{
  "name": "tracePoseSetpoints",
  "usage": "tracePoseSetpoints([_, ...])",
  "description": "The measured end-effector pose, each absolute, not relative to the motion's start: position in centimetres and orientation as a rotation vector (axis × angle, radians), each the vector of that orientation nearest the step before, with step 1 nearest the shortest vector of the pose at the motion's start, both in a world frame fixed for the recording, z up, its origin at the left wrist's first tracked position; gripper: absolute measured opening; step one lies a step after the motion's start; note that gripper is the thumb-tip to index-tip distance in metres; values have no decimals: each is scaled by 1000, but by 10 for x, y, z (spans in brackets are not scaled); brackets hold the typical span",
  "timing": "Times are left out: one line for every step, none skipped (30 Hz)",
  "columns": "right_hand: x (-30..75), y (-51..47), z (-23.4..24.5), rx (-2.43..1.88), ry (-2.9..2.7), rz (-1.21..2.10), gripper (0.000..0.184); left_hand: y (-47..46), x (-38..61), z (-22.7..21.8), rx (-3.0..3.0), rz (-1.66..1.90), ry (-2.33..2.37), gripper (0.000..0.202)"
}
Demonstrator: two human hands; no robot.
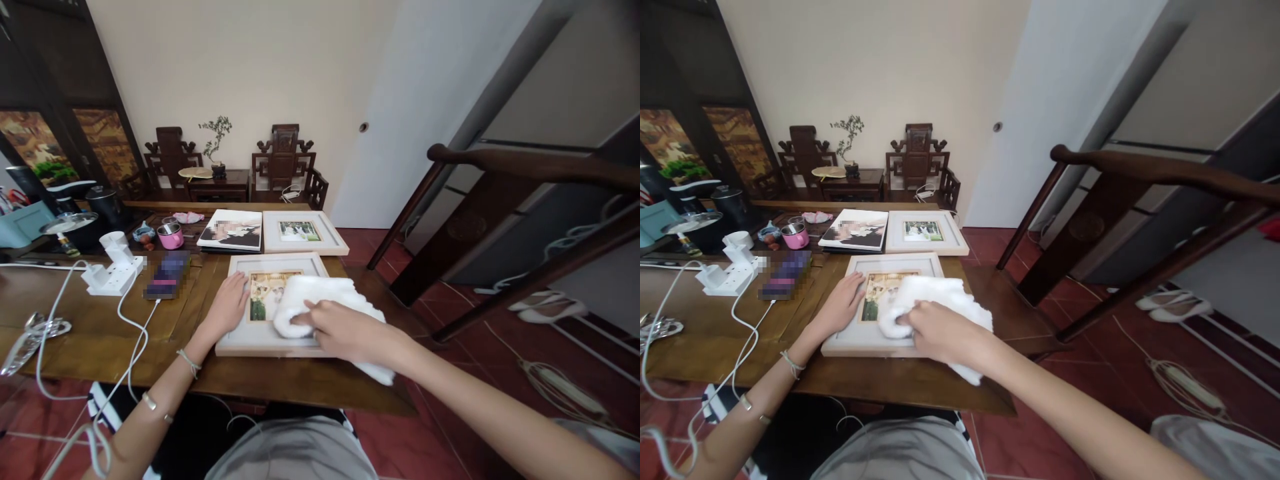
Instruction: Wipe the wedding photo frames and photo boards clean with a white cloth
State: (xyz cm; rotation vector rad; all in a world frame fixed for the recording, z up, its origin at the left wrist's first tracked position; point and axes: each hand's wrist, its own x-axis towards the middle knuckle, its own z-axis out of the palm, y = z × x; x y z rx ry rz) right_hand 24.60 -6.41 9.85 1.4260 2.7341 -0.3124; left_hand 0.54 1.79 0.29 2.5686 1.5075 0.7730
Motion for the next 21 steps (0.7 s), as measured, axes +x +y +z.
tracePoseSetpoints([243, -54, 95, 1435, 2738, -255, 50, 18, 5, 3, 2575, 761, 1505, 38])
tracePoseSetpoints([240, -42, 91, 1454, 2742, -176, 53, 18, 5, 4, 2579, 749, 1504, 39])
tracePoseSetpoints([238, -28, 86, 1481, 2744, -90, 54, 18, 5, 4, 2579, 742, 1504, 39])
tracePoseSetpoints([237, -14, 82, 1518, 2745, -15, 55, 18, 5, 4, 2576, 743, 1503, 39])
tracePoseSetpoints([236, 0, 78, 1550, 2745, 41, 55, 18, 4, 4, 2572, 749, 1501, 39])
tracePoseSetpoints([236, 12, 74, 1580, 2739, 75, 56, 19, 4, 3, 2568, 759, 1498, 39])
tracePoseSetpoints([236, 23, 71, 1606, 2728, 92, 56, 19, 4, 3, 2566, 768, 1496, 38])
tracePoseSetpoints([236, 30, 68, 1624, 2716, 106, 57, 19, 4, 2, 2564, 777, 1495, 38])
tracePoseSetpoints([235, 34, 66, 1627, 2706, 111, 57, 20, 4, 2, 2564, 780, 1494, 38])
tracePoseSetpoints([234, 34, 64, 1613, 2701, 105, 56, 20, 4, 1, 2564, 781, 1494, 38])
tracePoseSetpoints([233, 30, 63, 1585, 2700, 93, 56, 20, 4, 1, 2563, 782, 1495, 38])
tracePoseSetpoints([231, 22, 64, 1550, 2702, 78, 56, 20, 4, 1, 2560, 784, 1496, 38])
tracePoseSetpoints([229, 11, 67, 1508, 2703, 52, 57, 20, 4, 1, 2557, 788, 1497, 38])
tracePoseSetpoints([227, -3, 72, 1459, 2700, 12, 59, 20, 5, 1, 2552, 793, 1499, 39])
tracePoseSetpoints([225, -19, 78, 1411, 2701, -26, 62, 19, 5, 1, 2547, 800, 1500, 39])
tracePoseSetpoints([223, -35, 87, 1333, 2685, -116, 64, 19, 5, 1, 2542, 809, 1503, 39])
tracePoseSetpoints([222, -52, 96, 1251, 2675, -200, 64, 19, 6, 1, 2537, 816, 1504, 39])
tracePoseSetpoints([221, -67, 105, 1160, 2680, -288, 64, 18, 6, 1, 2533, 822, 1504, 40])
tracePoseSetpoints([220, -79, 112, 1114, 2695, -359, 60, 18, 6, 2, 2530, 824, 1504, 40])
tracePoseSetpoints([219, -88, 118, 1085, 2701, -422, 59, 18, 6, 2, 2528, 822, 1504, 40])
tracePoseSetpoints([218, -93, 121, 1079, 2713, -462, 59, 18, 7, 3, 2527, 818, 1504, 40])
